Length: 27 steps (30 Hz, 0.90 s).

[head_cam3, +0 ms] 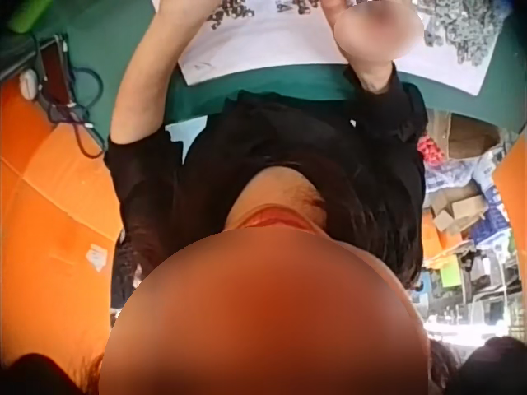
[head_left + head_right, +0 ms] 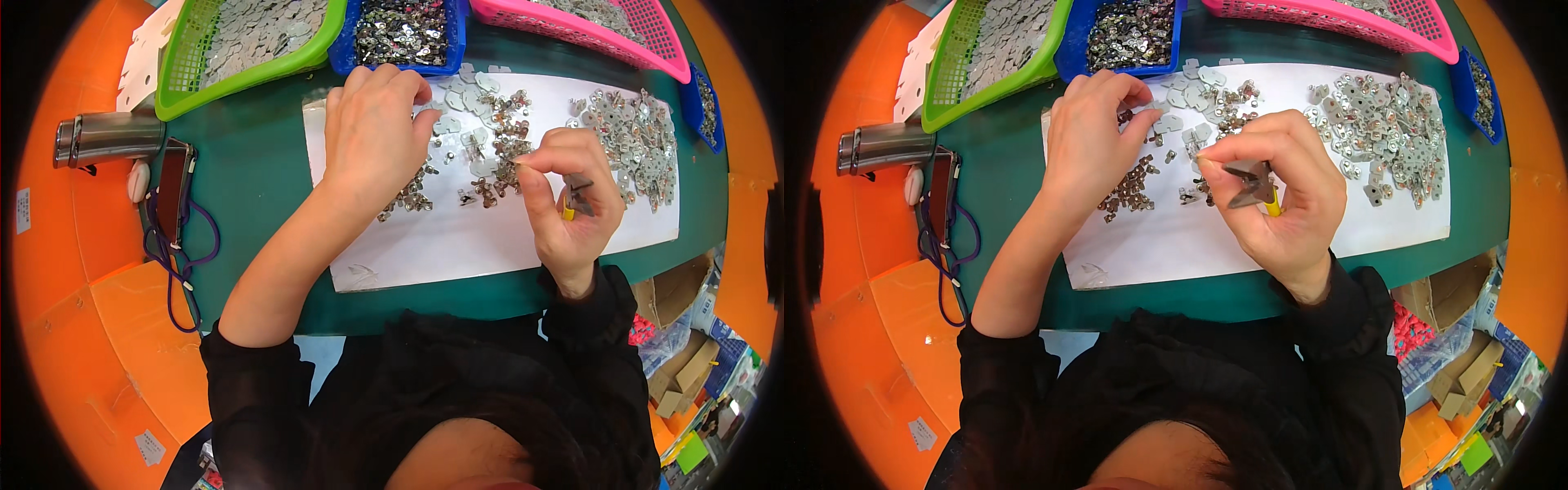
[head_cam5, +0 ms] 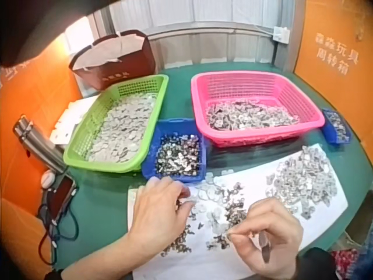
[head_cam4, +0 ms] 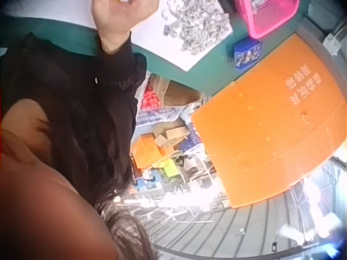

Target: Manually assemble small metal components and hardware using pliers at a factory workbench.

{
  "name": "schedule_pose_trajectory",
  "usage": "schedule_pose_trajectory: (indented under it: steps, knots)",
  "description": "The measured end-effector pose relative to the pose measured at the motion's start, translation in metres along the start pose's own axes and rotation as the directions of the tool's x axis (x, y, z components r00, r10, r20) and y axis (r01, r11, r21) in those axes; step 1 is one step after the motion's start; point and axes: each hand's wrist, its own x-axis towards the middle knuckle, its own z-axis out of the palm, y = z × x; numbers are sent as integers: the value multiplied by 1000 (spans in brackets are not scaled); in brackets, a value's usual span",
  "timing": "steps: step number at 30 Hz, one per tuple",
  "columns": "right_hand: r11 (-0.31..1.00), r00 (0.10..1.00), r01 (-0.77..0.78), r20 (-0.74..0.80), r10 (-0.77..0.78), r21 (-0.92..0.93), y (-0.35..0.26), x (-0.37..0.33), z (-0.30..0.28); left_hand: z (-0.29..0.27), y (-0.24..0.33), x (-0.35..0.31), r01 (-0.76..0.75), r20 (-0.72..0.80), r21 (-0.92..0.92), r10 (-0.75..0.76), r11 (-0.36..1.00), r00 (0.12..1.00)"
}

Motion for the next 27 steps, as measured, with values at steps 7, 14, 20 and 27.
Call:
schedule_pose_trajectory:
  steps: [7,14,20,27]
  knots:
    - [1000,1000,25,-5,-25,-17,2,1,2,-2,-2,1,-39,77,-92,46,995,996]
    - [999,1000,-20,24,21,-32,1,0,3,-15,-6,-4,-172,-121,-124,157,977,980]
    - [999,998,-10,54,13,-50,5,1,5,-6,-7,-6,-137,-39,18,138,990,990]
    - [999,998,12,60,-9,-46,6,0,5,0,9,-3,3,6,44,-3,999,1000]
